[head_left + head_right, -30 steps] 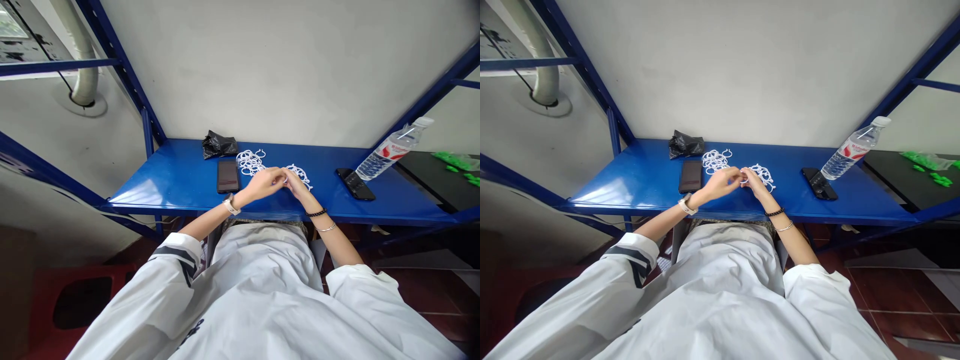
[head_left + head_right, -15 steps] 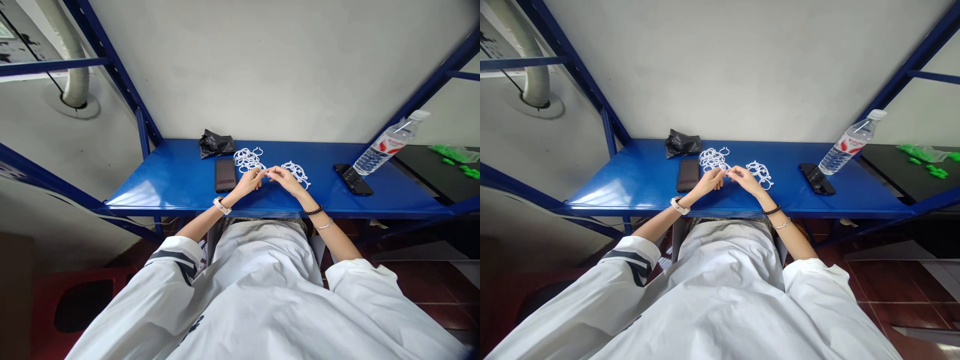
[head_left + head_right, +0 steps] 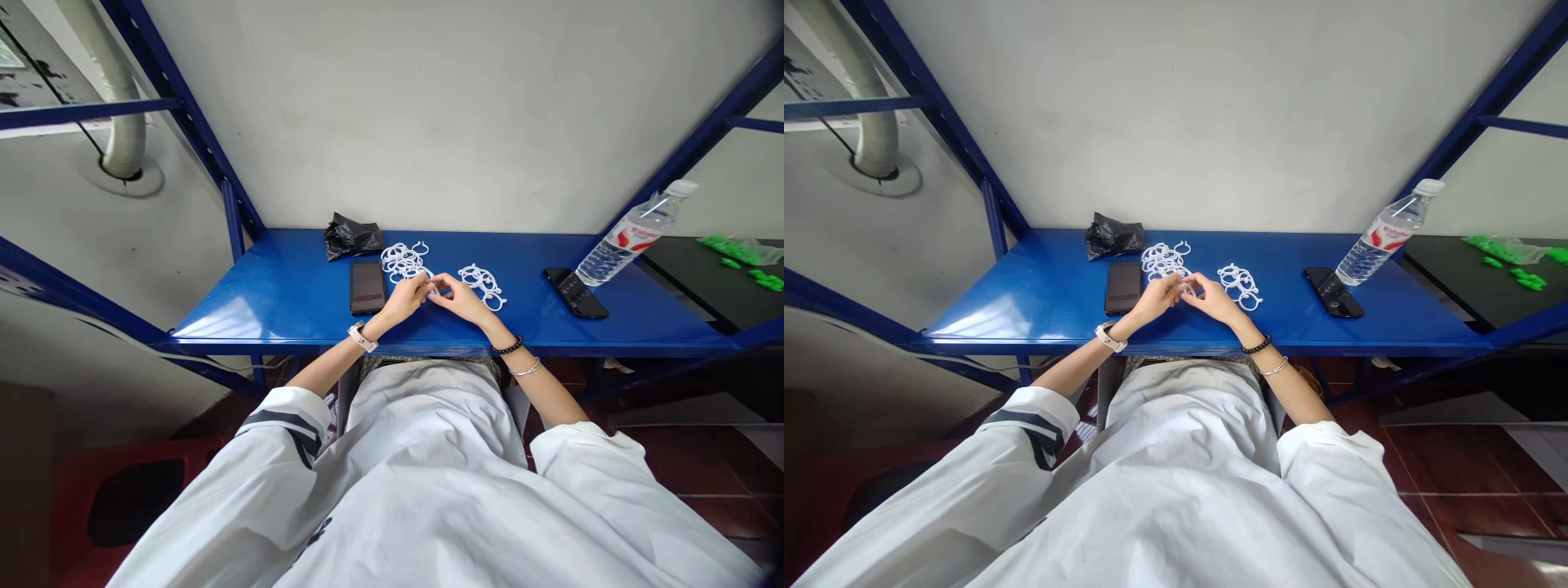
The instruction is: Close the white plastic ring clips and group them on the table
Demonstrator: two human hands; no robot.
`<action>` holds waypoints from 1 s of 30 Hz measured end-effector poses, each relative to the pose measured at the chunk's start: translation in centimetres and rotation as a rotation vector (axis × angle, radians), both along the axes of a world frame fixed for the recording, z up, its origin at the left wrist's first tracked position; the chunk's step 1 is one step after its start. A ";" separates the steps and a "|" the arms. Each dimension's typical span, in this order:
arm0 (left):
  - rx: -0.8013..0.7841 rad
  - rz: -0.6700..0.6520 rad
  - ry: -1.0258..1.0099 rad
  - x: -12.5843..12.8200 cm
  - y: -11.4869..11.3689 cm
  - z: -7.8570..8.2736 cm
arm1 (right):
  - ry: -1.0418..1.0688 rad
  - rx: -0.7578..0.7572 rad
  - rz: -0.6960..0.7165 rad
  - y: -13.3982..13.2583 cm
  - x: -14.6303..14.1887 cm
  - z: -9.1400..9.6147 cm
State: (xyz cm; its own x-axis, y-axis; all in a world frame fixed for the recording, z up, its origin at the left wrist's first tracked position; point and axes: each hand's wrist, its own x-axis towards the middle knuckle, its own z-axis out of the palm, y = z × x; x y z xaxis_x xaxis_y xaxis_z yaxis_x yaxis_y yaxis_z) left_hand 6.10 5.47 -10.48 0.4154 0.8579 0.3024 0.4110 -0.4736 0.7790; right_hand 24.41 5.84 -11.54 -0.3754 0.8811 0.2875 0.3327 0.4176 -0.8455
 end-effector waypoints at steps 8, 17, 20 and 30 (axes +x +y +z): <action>0.119 0.012 0.130 -0.2 -0.3 0.4 | -0.040 0.057 -0.004 -0.3 -0.1 0.2; 0.223 0.013 0.241 -0.5 0.0 0.1 | -0.081 0.109 0.045 -0.4 0.0 0.2; 0.216 0.019 0.273 -0.5 -0.1 0.2 | -0.081 0.120 0.057 -0.3 0.1 0.2; 0.288 0.288 0.431 0.4 -1.4 1.2 | -0.133 0.134 -0.043 -0.4 -0.3 0.1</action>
State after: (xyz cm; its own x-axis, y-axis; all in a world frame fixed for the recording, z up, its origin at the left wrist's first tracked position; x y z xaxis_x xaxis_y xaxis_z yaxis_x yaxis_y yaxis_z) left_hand 6.48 4.12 -9.32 0.3151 0.8628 0.3953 0.8053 -0.4635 0.3697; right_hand 24.12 5.42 -11.43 -0.3807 0.8543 0.3539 0.4579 0.5067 -0.7305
